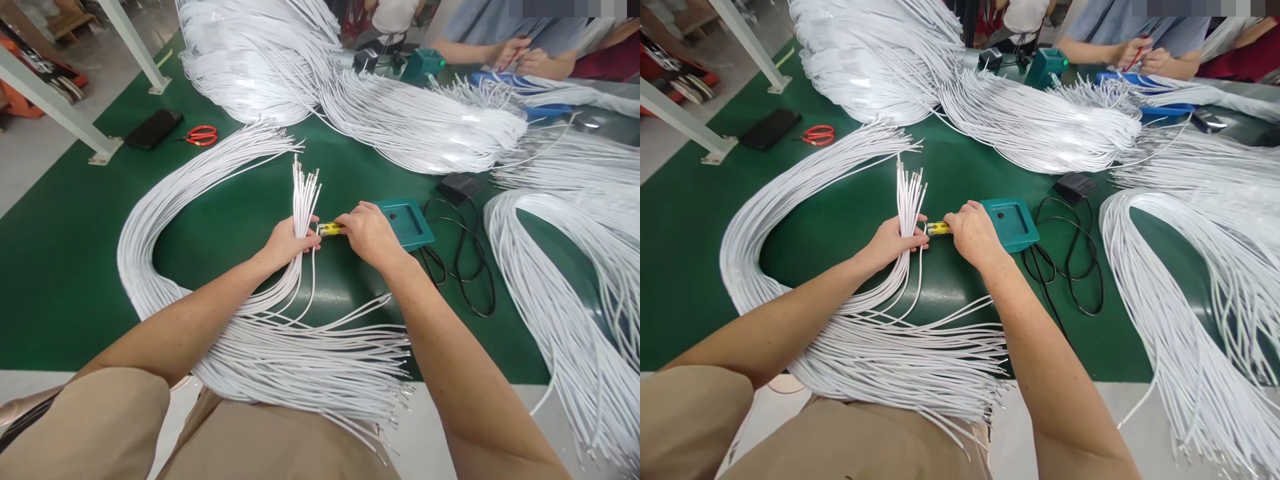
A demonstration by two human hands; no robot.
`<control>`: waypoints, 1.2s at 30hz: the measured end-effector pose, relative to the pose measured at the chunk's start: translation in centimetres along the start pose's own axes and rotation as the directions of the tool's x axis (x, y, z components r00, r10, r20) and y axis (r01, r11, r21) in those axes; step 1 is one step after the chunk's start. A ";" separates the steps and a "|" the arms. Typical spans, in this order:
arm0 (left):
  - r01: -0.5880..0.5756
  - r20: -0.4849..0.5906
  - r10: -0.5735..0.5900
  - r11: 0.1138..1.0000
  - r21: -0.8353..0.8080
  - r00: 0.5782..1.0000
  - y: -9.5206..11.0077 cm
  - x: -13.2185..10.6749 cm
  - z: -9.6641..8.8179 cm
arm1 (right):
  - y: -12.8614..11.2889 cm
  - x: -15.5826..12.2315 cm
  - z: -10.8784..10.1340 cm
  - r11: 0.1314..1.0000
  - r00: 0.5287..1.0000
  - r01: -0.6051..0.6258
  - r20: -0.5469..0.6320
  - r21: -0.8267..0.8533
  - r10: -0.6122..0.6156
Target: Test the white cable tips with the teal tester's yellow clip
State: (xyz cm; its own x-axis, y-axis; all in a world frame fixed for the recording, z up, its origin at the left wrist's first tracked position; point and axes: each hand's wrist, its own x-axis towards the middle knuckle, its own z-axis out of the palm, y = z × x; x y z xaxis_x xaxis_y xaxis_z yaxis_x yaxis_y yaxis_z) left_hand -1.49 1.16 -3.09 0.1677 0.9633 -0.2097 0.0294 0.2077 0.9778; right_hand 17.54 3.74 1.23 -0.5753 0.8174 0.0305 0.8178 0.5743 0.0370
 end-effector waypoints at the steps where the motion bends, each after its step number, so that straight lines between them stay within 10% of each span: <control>1: -0.004 -0.007 0.004 1.000 0.019 1.000 -0.1 0.1 0.0 | 0.1 0.0 0.0 1.000 1.000 -0.001 0.003 0.005 0.001; 11: -0.078 -0.028 0.087 0.970 0.231 0.996 -1.1 0.6 -0.2 | 0.2 0.3 -0.1 0.999 1.000 -0.002 0.029 0.050 0.000; 18: -0.020 -0.008 0.022 0.983 0.184 1.000 -0.5 0.3 -0.3 | 0.8 -1.6 1.1 0.943 0.892 -0.332 -0.316 0.024 0.322; 25: -0.013 -0.013 0.016 0.980 0.200 1.000 0.5 -0.5 -1.0 | 0.7 -1.7 1.3 0.927 0.871 -0.370 -0.324 0.062 0.369; 28: -0.046 -0.011 0.049 0.984 0.171 0.999 0.9 -0.9 -1.3 | -2.0 -2.2 -0.5 0.960 0.900 -0.206 -0.348 0.191 0.262; 31: -0.046 0.013 0.045 0.995 0.091 0.999 1.2 -1.2 -1.5 | -6.0 -3.3 -2.0 0.942 0.971 0.165 -0.214 0.292 -0.104; 36: 0.033 0.065 -0.030 0.998 -0.048 0.997 1.8 -1.5 -1.4 | -9.9 -5.3 -1.5 0.921 0.930 0.367 -0.043 0.132 -0.365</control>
State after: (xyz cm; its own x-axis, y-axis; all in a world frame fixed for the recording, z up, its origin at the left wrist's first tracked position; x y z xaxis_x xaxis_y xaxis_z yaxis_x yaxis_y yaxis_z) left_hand -3.07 0.32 -1.03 0.2305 0.9435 -0.2381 -0.0127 0.2476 0.9688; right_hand 12.47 -6.35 2.22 -0.8338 0.5490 0.0577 0.5436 0.8348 -0.0870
